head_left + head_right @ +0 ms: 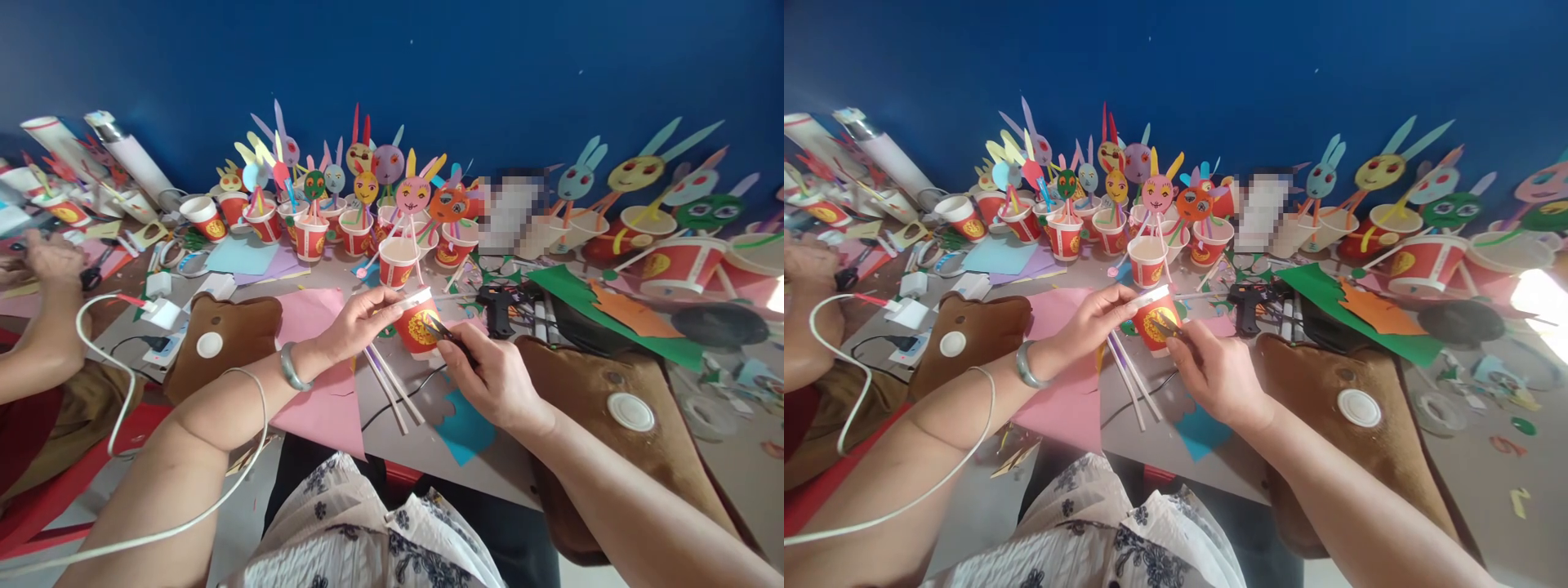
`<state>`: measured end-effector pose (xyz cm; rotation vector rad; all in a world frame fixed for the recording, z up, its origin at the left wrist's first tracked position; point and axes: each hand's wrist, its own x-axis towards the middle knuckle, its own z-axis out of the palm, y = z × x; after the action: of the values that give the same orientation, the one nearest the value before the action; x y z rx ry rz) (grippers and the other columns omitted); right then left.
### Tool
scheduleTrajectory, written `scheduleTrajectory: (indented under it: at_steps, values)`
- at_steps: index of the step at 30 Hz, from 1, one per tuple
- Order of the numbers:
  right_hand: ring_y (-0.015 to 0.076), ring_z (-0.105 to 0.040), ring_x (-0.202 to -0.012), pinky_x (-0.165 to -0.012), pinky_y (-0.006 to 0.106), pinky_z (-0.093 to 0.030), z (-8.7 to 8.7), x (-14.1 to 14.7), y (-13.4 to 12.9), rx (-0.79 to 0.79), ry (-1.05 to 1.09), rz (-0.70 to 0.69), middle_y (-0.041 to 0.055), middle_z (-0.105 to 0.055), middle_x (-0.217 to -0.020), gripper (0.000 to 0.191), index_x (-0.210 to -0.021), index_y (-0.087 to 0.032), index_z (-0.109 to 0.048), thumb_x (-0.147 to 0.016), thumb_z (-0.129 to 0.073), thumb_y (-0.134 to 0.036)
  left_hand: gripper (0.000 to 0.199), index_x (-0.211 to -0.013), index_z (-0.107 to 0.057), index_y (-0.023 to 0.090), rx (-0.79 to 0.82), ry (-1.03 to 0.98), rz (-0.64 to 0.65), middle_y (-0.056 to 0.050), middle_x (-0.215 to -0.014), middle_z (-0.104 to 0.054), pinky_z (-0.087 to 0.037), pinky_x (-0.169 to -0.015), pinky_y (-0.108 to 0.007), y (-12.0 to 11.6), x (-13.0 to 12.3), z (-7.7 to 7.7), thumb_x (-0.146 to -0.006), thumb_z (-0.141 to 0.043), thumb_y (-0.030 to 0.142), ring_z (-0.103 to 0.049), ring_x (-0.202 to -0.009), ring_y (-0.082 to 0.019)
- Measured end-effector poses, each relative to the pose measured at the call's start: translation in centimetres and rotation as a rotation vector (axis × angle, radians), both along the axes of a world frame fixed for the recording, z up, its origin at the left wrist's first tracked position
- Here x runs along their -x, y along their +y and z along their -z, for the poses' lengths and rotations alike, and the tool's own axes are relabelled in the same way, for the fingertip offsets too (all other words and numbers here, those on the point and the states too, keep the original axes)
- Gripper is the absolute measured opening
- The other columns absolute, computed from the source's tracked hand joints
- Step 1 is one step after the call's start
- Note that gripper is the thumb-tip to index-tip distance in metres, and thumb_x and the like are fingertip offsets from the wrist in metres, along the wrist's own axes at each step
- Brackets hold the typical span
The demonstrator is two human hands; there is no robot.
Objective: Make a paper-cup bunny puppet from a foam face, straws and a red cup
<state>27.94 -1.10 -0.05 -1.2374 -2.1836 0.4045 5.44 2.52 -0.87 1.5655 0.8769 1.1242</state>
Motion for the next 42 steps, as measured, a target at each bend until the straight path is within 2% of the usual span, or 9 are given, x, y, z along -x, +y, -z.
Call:
scheduleTrajectory:
  at_steps: [5,11,16,22,31,42]
  values:
    - [0.0115,-0.048,-0.042,-0.047,0.024,-0.031,0.2,0.0,0.2,-0.057,-0.11,0.003,-0.0009,-0.057,-0.054,0.028,-0.085,-0.018,-0.058,-0.097,-0.043,-0.039,0.025,-0.089,-0.066,0.017,0.033,-0.021,0.049,-0.001,-0.084,-0.063,-0.043,-0.073,-0.024,-0.4,-0.3,-0.1,-0.09,-0.062,0.041,-0.054,-0.077,-0.011]
    - [0.0131,-0.053,-0.043,-0.048,0.025,-0.031,0.0,0.1,0.2,-0.04,-0.138,-0.003,0.0002,-0.061,-0.055,0.029,-0.085,-0.019,-0.059,-0.098,-0.042,-0.039,0.023,-0.088,-0.067,0.017,0.128,-0.06,0.035,-0.003,-0.085,-0.064,-0.046,-0.076,-0.026,-1.0,-0.7,-0.7,-0.087,-0.067,0.04,-0.056,-0.08,-0.013]
    - [0.0136,-0.055,-0.046,-0.049,0.025,-0.033,0.0,0.0,0.1,-0.029,-0.146,0.005,0.0012,-0.063,-0.058,0.032,-0.086,-0.018,-0.06,-0.098,-0.041,-0.041,0.02,-0.091,-0.068,0.017,0.182,-0.124,0.092,-0.002,-0.091,-0.065,-0.046,-0.084,-0.026,-1.1,-0.7,-0.3,-0.088,-0.067,0.037,-0.058,-0.089,-0.013]
    - [0.0152,-0.058,-0.048,-0.049,0.025,-0.033,-0.1,-0.1,0.0,-0.074,-0.202,0.018,0.0016,-0.063,-0.056,0.035,-0.094,-0.018,-0.066,-0.098,-0.041,-0.042,0.023,-0.092,-0.067,0.016,0.263,-0.175,0.122,-0.002,-0.089,-0.065,-0.045,-0.084,-0.026,-1.3,-1.0,-0.2,-0.089,-0.066,0.039,-0.058,-0.086,-0.012]
    - [0.0135,-0.053,-0.046,-0.049,0.025,-0.032,0.0,0.0,0.1,-0.079,-0.182,0.006,0.0013,-0.062,-0.057,0.037,-0.097,-0.016,-0.068,-0.1,-0.04,-0.041,0.026,-0.092,-0.068,0.017,0.27,-0.182,0.087,-0.003,-0.091,-0.066,-0.045,-0.083,-0.027,-1.4,-1.1,0.3,-0.086,-0.069,0.042,-0.058,-0.088,-0.014]
    - [0.015,-0.056,-0.047,-0.05,0.025,-0.033,0.0,-0.1,0.1,-0.087,-0.209,0.021,0.0021,-0.063,-0.056,0.039,-0.099,-0.016,-0.069,-0.1,-0.04,-0.042,0.027,-0.091,-0.068,0.016,0.265,-0.181,0.1,-0.003,-0.089,-0.066,-0.046,-0.083,-0.028,-1.5,-1.2,0.0,-0.085,-0.07,0.041,-0.059,-0.087,-0.014]
